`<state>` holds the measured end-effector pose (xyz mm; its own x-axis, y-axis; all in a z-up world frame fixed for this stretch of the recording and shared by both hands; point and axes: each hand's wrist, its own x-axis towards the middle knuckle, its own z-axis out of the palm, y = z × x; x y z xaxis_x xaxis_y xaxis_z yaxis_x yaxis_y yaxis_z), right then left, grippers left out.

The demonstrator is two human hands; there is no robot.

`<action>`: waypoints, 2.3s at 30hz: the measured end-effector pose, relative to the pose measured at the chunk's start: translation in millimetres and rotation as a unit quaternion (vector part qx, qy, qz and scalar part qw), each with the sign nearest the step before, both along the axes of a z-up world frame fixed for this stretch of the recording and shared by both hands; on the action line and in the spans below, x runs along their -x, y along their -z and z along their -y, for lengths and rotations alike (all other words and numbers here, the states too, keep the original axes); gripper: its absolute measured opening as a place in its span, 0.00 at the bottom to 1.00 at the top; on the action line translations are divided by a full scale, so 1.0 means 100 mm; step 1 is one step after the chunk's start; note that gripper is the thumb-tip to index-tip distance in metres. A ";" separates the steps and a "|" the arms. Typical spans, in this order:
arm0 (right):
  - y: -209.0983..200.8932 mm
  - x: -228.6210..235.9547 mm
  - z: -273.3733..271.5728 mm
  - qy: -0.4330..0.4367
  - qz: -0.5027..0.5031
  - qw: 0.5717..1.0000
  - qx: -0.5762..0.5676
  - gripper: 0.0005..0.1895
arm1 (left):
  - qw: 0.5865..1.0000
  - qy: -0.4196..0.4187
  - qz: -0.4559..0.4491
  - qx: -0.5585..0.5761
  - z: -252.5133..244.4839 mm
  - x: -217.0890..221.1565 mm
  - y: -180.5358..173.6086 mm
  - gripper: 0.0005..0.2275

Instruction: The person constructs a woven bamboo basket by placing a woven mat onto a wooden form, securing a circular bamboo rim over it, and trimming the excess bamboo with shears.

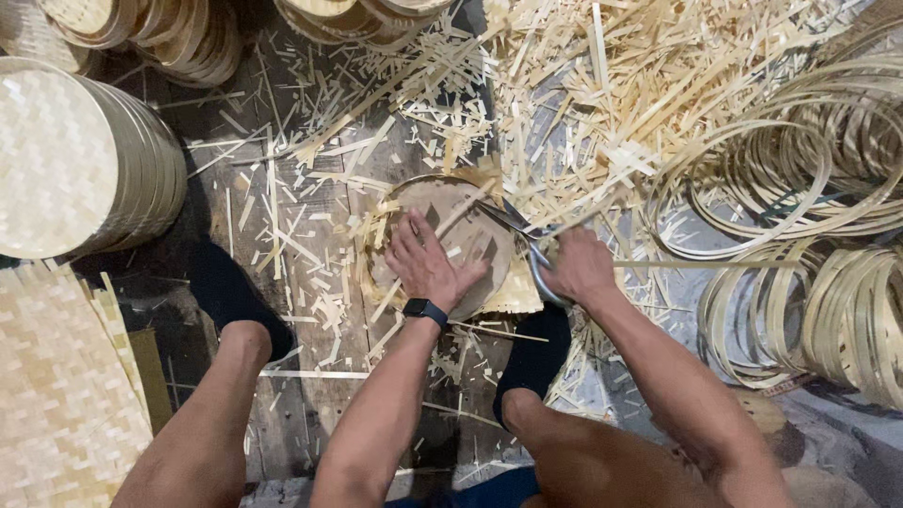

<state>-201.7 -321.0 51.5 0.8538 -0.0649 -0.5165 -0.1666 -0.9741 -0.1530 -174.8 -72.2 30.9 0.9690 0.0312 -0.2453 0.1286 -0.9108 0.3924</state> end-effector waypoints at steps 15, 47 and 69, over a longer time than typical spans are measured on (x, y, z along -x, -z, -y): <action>0.43 -0.11 0.13 -0.053 0.075 0.994 0.051 0.30 | 0.998 0.056 -0.034 0.021 -0.11 0.06 -0.01 0.66; 0.09 -0.25 0.43 -0.089 -0.029 0.991 0.096 0.30 | 0.971 -0.235 0.011 -0.032 0.27 -0.06 0.38 0.56; 0.38 -0.38 0.05 -0.168 0.088 0.972 0.139 0.20 | 0.978 -0.140 -0.004 0.155 0.59 0.14 0.21 0.52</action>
<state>-163.8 -325.8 13.4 0.9244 0.1160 -0.3634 0.1723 -0.9769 0.1265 -188.7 -131.4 9.8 0.9314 0.2177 -0.2918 0.3595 -0.6763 0.6430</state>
